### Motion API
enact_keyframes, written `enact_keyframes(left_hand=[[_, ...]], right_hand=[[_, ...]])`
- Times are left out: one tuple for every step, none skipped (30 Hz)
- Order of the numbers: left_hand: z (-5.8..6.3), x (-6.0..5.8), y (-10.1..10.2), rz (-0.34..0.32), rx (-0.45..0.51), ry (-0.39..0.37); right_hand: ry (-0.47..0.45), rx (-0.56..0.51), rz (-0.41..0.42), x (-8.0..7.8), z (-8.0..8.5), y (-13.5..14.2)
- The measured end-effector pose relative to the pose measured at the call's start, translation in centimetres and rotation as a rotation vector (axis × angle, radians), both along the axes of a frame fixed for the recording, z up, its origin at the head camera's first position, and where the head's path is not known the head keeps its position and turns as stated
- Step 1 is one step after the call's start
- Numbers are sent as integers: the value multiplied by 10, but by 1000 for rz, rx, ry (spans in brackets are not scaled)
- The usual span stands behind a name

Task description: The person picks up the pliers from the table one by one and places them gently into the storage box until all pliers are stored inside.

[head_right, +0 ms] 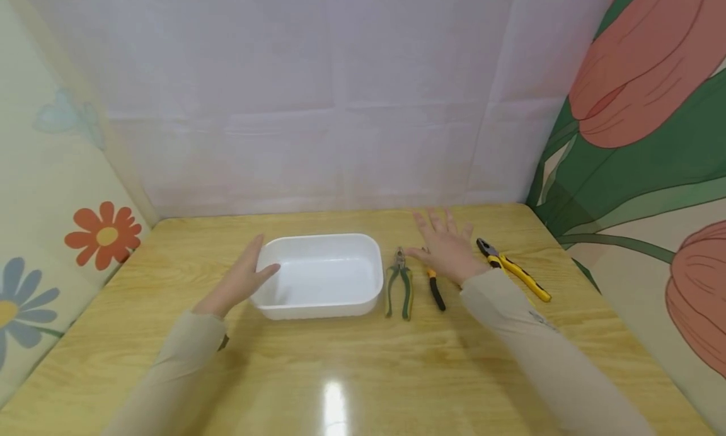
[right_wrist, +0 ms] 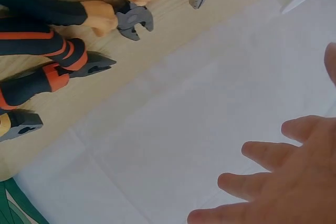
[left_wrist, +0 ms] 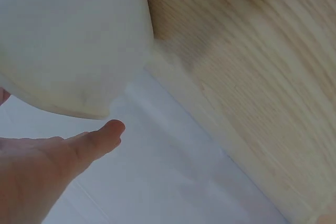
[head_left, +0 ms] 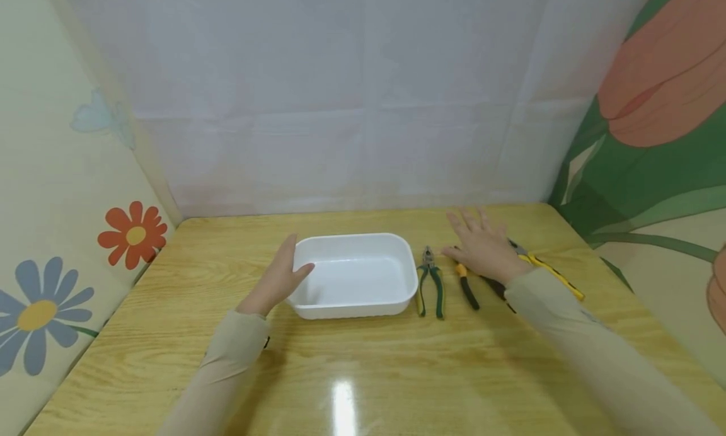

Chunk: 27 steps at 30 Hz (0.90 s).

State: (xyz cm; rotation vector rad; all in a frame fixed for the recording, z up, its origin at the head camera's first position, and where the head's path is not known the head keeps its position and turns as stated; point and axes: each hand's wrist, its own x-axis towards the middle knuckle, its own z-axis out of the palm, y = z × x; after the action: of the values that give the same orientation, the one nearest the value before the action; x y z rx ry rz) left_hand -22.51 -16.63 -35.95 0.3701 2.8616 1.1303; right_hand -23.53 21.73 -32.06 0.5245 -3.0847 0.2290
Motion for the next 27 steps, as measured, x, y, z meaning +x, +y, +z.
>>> enact_keyframes(left_hand=[[-1,0,-1,5,20,-20],[-2,0,-2,11,35,-37],[-3,0,-3,15,50,-54],[-4,0,-4,20,56,-65],[-5,0,-5,25,67,-79],[-5,0,-6,28,77,-90],[-6,0,-7,33,87,-102],[-7,1,-8,38,92,-108],[-7,1,-9,43,100,-115],[-8,1,-9,50,115,-130],[-8,2,-10,56,134,-146],[-9,2,-10,61,151,-160],[-9,3,-11,67,169,-174],[-9,3,-11,72,189,-190],[-9,4,-12,77,211,-205],[-9,5,-12,81,236,-220],[-9,5,-13,81,258,-227],[-9,6,-14,81,274,-230],[-9,6,-14,85,286,-233],[-9,6,-15,89,297,-237],[-9,6,-16,93,310,-240],[-10,6,-16,96,315,-241],[-10,7,-17,100,322,-244],[-11,6,-18,103,321,-248],[-12,6,-19,108,327,-253],[-13,6,-19,107,337,-260],[-13,5,-20,106,347,-266]], right_hand=[[2,5,-2,1,-1,2],[2,5,-5,1,-1,4],[2,4,-7,2,-2,5],[-1,2,-10,3,-2,7],[0,-5,-12,3,-3,8],[-2,-14,-13,4,-4,9],[-8,-25,-16,5,-4,10],[-12,-37,-19,6,-5,11],[-13,-47,-20,7,-5,12],[-16,-59,-23,8,-6,13],[-20,-68,-24,9,-6,15],[-27,-76,-25,10,-7,16],[-30,-80,-28,10,-7,17],[-29,-83,-28,11,-8,19],[-35,-81,-29,12,-8,20],[-43,-84,-33,13,-9,22],[-47,-87,-34,13,-10,23],[-50,-92,-36,14,-10,25],[-52,-96,-36,15,-11,26],[-54,-101,-35,15,-11,27],[-54,-102,-35,16,-12,29],[-50,-103,-33,17,-12,30],[-47,-101,-31,17,-13,32],[-45,-97,-30,18,-13,33],[-43,-92,-31,18,-14,35],[-42,-88,-33,19,-14,37],[-40,-85,-34,19,-15,38]])
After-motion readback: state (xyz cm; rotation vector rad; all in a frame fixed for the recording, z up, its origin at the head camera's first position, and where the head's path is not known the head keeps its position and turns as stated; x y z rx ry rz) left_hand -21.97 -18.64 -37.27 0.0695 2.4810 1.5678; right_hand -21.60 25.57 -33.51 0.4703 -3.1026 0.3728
